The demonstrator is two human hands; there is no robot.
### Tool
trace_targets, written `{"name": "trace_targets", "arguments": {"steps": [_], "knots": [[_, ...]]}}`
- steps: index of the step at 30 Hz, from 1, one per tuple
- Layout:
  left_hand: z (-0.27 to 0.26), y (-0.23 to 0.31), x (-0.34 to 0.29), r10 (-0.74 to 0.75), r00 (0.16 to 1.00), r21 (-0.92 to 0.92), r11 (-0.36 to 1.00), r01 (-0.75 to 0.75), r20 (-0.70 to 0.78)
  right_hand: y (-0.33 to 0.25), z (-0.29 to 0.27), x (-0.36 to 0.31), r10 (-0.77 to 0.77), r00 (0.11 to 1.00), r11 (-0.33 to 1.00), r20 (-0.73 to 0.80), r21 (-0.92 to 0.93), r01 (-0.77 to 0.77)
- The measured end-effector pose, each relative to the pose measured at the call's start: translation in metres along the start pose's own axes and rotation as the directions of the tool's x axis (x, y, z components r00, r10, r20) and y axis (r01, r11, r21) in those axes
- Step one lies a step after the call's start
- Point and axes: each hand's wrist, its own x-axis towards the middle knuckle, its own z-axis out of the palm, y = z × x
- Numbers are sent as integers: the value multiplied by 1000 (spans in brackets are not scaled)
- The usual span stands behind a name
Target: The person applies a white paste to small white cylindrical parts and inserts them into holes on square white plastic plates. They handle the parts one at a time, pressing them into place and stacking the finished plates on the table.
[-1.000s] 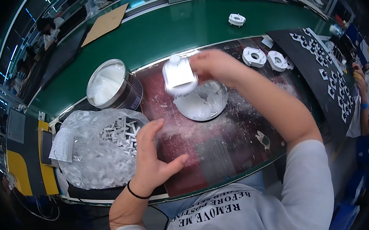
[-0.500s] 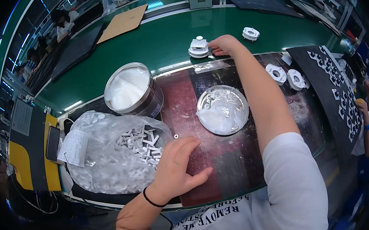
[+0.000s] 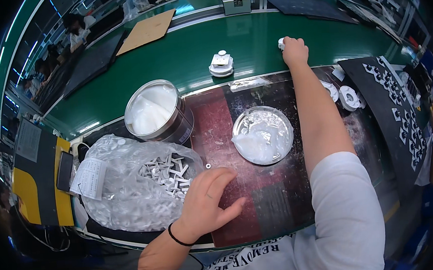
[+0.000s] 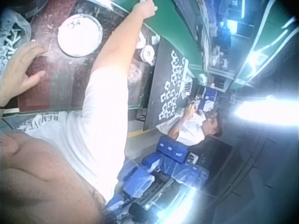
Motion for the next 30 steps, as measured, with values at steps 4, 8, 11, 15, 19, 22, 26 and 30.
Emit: {"name": "trace_targets", "arguments": {"steps": [4, 8, 11, 15, 19, 22, 26, 30], "knots": [[2, 1, 0, 19, 1000, 6, 1000, -19, 16, 2, -22, 2, -57, 987, 875, 150, 484, -23], [2, 5, 0, 35, 999, -5, 999, -35, 30, -7, -101, -65, -212, 929, 434, 303, 881, -189], [3, 6, -2, 44, 999, 7, 999, -44, 10, -1, -137, -139, -409, 830, 31, 379, 915, -403], [6, 9, -3, 55, 998, -35, 998, -56, -5, 13, -160, -232, -532, 677, -89, 509, 761, -642], [17, 17, -2, 144, 990, -91, 986, -143, 8, 14, -163, -306, -594, 497, -158, 632, 515, -843], [24, 20, -4, 163, 978, -125, 981, -146, 134, 19, -166, -321, -637, 504, -41, 583, 628, -777], [20, 19, -6, 178, 956, -150, 978, -145, 232, 27, -176, -318, -764, 629, 223, 141, 973, 53], [22, 20, -6, 168, 930, -189, 976, -110, 327, 29, -165, -323, -860, 511, 197, 0, 923, 332]]}}
